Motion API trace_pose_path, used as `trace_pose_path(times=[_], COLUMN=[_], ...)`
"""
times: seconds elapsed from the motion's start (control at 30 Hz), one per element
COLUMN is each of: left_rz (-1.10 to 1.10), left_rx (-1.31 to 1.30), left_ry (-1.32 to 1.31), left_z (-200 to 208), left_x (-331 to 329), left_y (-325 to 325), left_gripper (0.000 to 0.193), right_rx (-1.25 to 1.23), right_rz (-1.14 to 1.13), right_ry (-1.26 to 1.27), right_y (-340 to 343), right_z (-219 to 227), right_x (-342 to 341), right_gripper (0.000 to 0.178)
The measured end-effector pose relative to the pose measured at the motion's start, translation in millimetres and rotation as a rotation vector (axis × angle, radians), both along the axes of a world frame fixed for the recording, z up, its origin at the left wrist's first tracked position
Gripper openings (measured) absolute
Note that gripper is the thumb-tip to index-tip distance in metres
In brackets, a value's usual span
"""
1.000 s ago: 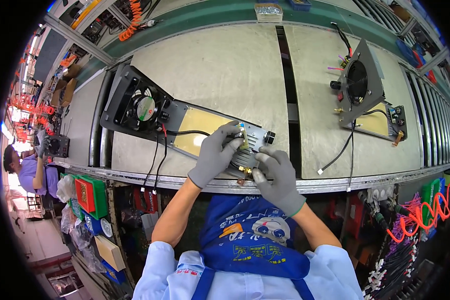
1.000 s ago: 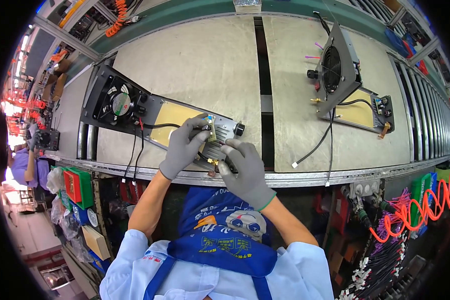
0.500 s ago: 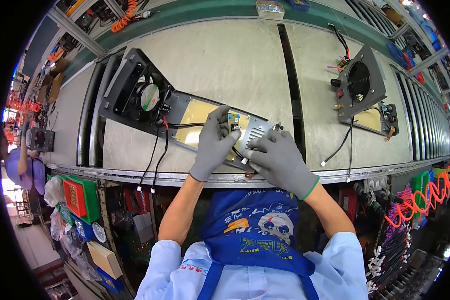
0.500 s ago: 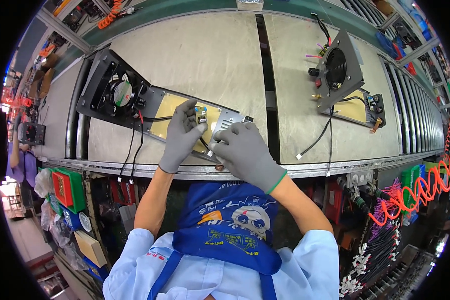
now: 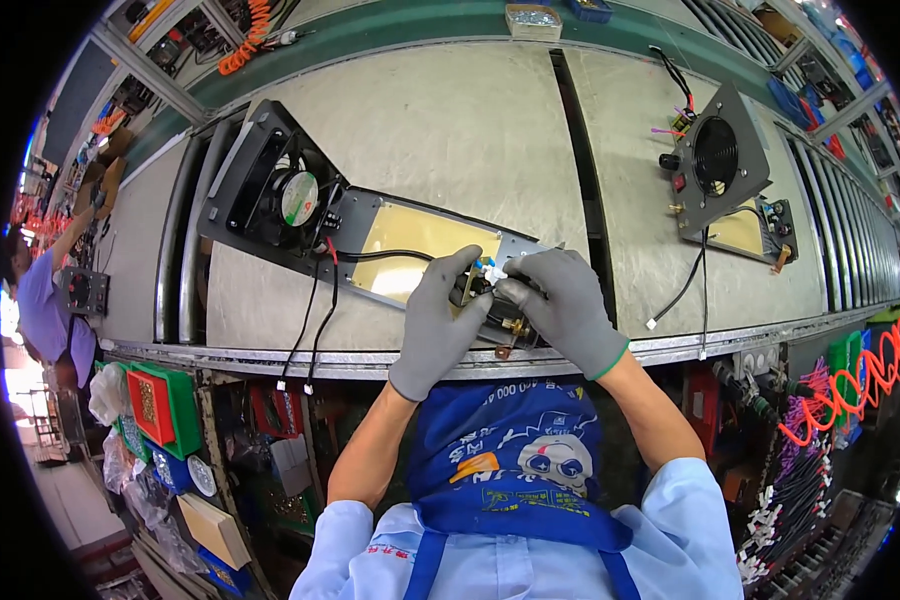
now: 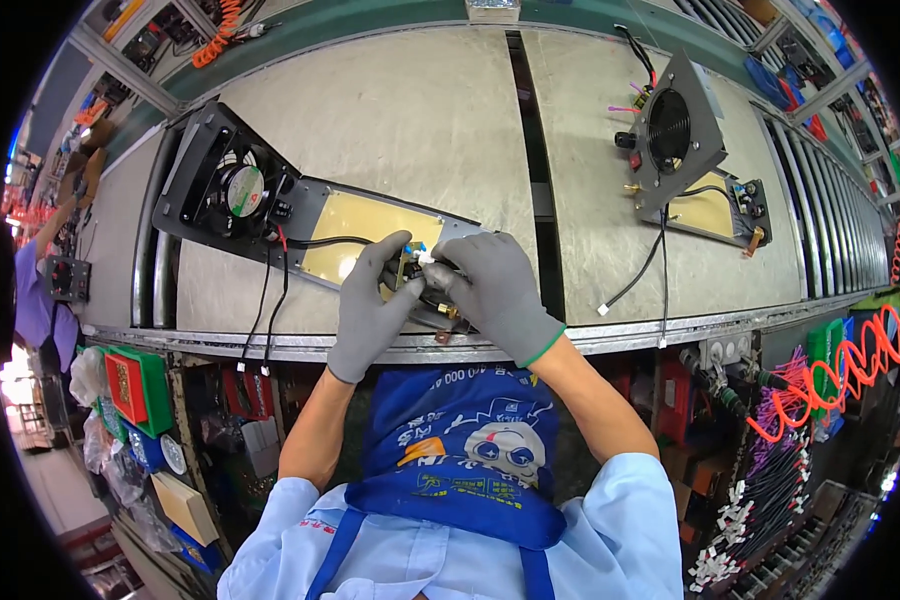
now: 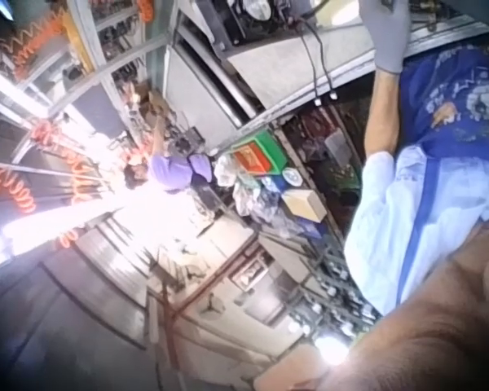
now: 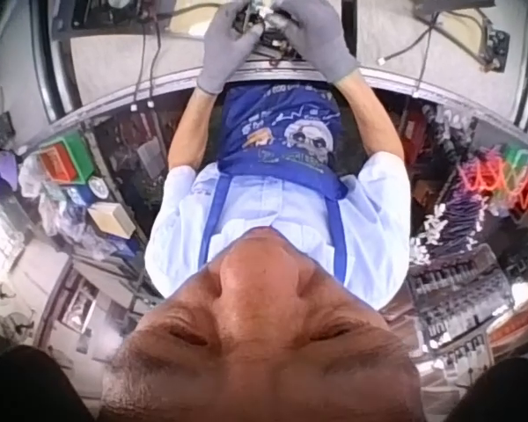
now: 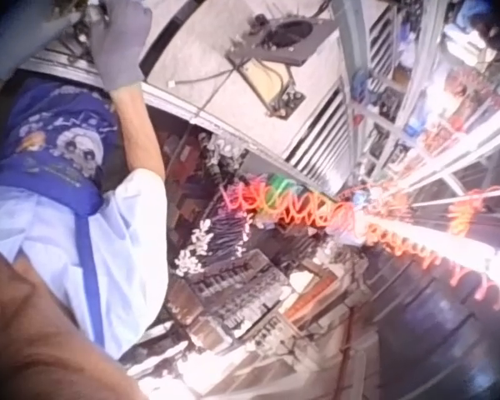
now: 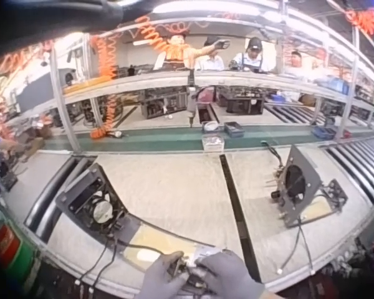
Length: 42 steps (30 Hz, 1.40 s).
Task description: The person assembles an electronic unit by mounting a cooling fan and a circuit board onto a metal chassis with screws. The screws are driven by an electric screwdriver.
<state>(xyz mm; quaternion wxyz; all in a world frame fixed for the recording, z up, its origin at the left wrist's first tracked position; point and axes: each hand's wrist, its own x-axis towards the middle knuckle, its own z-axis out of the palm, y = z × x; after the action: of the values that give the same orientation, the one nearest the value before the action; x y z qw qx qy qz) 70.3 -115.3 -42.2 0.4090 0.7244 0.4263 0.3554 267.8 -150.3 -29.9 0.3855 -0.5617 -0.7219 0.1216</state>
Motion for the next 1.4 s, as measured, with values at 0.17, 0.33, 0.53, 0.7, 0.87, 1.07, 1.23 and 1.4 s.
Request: trace_pose_path(times=[0.17,0.33,0.53,0.7,0.87,1.07,1.23,1.4], left_rz=[0.047,0.106,0.076,0.057,0.050,0.036,0.029,0.022], left_rx=[0.025,0.129,0.285,0.363,0.397,0.446,0.461,0.441], left_ry=[0.015,-0.010,0.012,0.063,0.074,0.127,0.154,0.111], left_z=[0.0,-6.4,-10.3,-9.5,-8.7,-8.6,-9.2,-10.7], left_x=[2.1,2.6,7.3,10.1,11.5,10.0,10.4,11.7], left_y=[-4.5,-3.6,-1.9,-3.0,-1.7,1.2,2.6,4.0], left_gripper=[0.056,0.057,0.053,0.053,0.052,0.052,0.052,0.051], right_rx=[0.038,0.059,0.082,0.044,0.052,0.089,0.080,0.118], right_rz=[-0.002,-0.013,-0.007,-0.021,-0.032,-0.039,-0.035,-0.049], right_ry=[0.054,0.033,0.016,-0.004,0.005,0.042,0.053,0.099], right_y=[0.4,-1.8,1.1,2.1,1.5,2.0,3.2,3.5], right_z=[-9.6,-9.9,-12.6,-12.6,-16.4,-16.2,-17.7,-18.1], right_x=[1.1,0.0,-3.4,-4.6,-4.4,-3.7,-3.1,-4.1], right_gripper=[0.021,0.017,0.013,0.012,0.013,0.013,0.013,0.012])
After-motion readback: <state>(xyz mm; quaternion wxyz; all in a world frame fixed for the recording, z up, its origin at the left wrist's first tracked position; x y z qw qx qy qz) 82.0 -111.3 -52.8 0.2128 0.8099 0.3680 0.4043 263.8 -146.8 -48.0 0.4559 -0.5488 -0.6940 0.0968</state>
